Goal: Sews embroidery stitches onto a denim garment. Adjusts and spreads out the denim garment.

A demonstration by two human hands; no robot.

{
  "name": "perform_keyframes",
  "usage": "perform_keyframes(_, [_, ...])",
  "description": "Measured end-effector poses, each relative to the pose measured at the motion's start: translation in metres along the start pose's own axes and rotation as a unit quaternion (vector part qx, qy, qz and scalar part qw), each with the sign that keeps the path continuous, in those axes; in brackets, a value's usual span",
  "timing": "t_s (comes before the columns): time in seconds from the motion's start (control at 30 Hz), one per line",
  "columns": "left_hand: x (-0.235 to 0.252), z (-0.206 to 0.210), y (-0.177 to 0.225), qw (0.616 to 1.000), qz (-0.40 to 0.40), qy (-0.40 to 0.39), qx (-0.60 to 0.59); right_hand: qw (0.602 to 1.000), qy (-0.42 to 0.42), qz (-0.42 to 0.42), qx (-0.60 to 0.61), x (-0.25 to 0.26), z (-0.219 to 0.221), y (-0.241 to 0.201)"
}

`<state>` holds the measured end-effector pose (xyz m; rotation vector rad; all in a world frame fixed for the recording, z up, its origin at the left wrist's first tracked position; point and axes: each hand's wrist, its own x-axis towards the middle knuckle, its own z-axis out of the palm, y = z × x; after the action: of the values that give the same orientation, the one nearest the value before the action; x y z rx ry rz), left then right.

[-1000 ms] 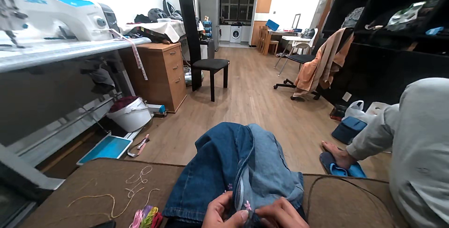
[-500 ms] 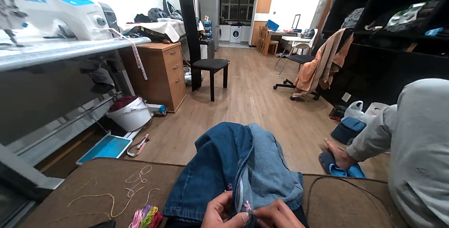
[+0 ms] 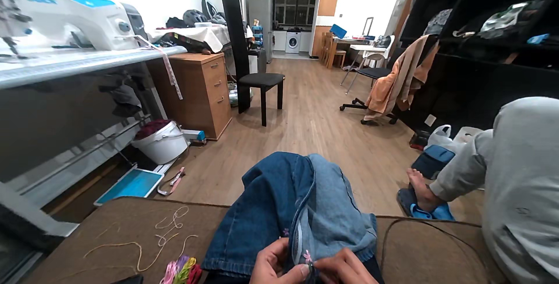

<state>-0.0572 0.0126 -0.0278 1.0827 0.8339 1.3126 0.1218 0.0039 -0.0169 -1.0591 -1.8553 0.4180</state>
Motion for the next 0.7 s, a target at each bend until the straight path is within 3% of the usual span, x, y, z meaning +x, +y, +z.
perform_keyframes(0.2, [0.001, -0.001, 0.0, 1.0, -0.003, -0.012, -0.006, 1.0, 0.01, 0.005, -0.013, 0.001, 0.002, -0.001])
perform_keyframes(0.7, [0.002, -0.004, 0.0, 0.998, -0.027, -0.047, -0.045, 0.98, -0.01, 0.077, 0.182, 0.0, 0.007, 0.021])
